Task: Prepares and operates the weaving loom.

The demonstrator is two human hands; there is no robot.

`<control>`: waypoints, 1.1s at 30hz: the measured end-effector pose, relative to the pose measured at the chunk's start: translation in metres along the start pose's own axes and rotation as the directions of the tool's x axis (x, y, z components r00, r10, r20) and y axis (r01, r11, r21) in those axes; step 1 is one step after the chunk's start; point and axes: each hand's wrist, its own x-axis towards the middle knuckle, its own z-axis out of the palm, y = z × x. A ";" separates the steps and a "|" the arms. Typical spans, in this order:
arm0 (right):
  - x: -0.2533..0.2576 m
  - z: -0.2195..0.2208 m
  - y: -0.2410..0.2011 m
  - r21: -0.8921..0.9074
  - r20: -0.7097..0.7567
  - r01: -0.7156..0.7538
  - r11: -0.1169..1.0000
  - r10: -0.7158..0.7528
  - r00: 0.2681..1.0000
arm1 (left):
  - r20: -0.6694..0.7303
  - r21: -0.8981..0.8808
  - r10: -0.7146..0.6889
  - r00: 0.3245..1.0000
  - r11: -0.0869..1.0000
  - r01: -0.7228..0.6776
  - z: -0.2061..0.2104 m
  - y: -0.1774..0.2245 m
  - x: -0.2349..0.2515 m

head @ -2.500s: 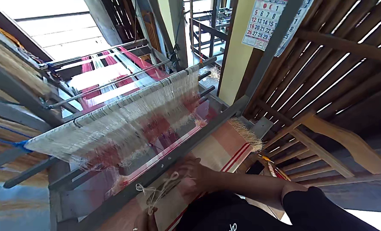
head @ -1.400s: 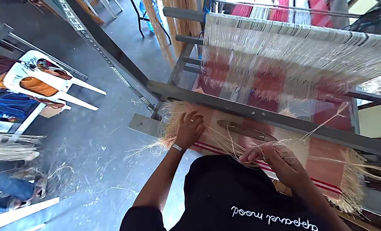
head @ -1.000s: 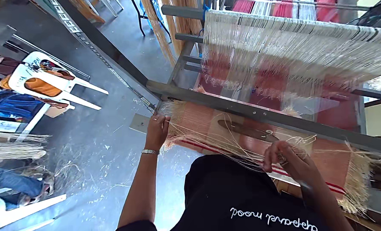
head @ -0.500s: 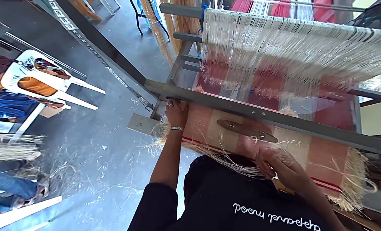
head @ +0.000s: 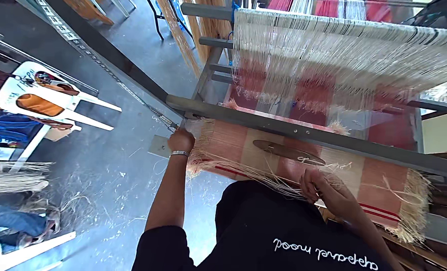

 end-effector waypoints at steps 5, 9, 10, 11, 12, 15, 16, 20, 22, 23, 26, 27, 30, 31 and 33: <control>0.006 0.000 0.006 0.099 -0.046 -0.013 0.995 0.017 0.999 | 0.087 -0.045 -0.188 0.978 0.980 0.192 -0.020 -0.043 -0.032; 0.013 0.006 0.007 0.117 -0.015 -0.030 0.993 0.031 0.999 | 0.004 -0.170 -0.331 0.944 0.930 0.327 -0.024 -0.111 -0.056; 0.015 0.008 0.007 0.112 0.006 -0.030 0.993 0.029 1.000 | -0.006 -0.168 -0.379 0.925 0.913 0.372 -0.026 -0.130 -0.061; 0.017 0.010 0.007 0.106 0.030 -0.025 0.994 0.022 0.999 | -0.019 -0.172 -0.426 0.905 0.893 0.417 -0.027 -0.150 -0.067; 0.019 0.012 0.007 0.097 0.051 -0.020 0.995 0.016 0.999 | -0.033 -0.181 -0.472 0.881 0.870 0.459 -0.028 -0.171 -0.073; 0.023 0.010 0.006 0.056 0.046 -0.010 0.998 0.007 0.999 | -0.053 -0.236 -0.571 0.819 0.805 0.545 -0.027 -0.225 -0.094; 0.024 0.005 0.003 0.043 0.005 -0.013 0.999 0.012 1.000 | -0.040 -0.269 -0.587 0.809 0.786 0.557 -0.028 -0.237 -0.100; 0.023 -0.033 -0.017 0.049 -0.366 -0.001 0.999 0.018 0.931 | 0.187 -0.497 -0.407 0.894 0.746 0.443 -0.041 -0.238 -0.115; 0.019 -0.055 -0.029 0.046 -0.507 0.038 0.998 -0.009 0.862 | 0.164 -0.606 -0.159 0.974 0.763 0.226 -0.053 -0.227 -0.113; 0.016 -0.062 -0.035 0.037 -0.547 0.059 0.998 -0.029 0.836 | 0.070 -0.629 -0.063 0.996 0.772 0.093 -0.057 -0.219 -0.110; 0.010 -0.062 -0.044 0.013 -0.574 0.089 0.996 -0.066 0.816 | -0.280 -0.632 0.100 0.955 0.730 -0.262 -0.070 -0.161 -0.106; 0.009 -0.057 -0.044 0.014 -0.561 0.090 0.996 -0.066 0.825 | -0.355 -0.626 0.153 0.922 0.694 -0.356 -0.070 -0.129 -0.108; 0.011 -0.037 -0.045 0.067 -0.469 0.130 0.989 -0.084 0.879 | -0.393 -0.618 0.474 0.788 0.498 -0.609 -0.044 -0.019 -0.125; 0.012 -0.033 -0.048 0.089 -0.446 0.174 0.981 -0.117 0.887 | -0.361 -0.577 0.604 0.711 0.454 -0.679 -0.026 0.014 -0.135; 0.003 -0.043 -0.056 0.088 -0.444 0.286 0.954 -0.220 0.869 | -0.214 -0.410 0.782 0.586 0.472 -0.780 0.011 0.063 -0.157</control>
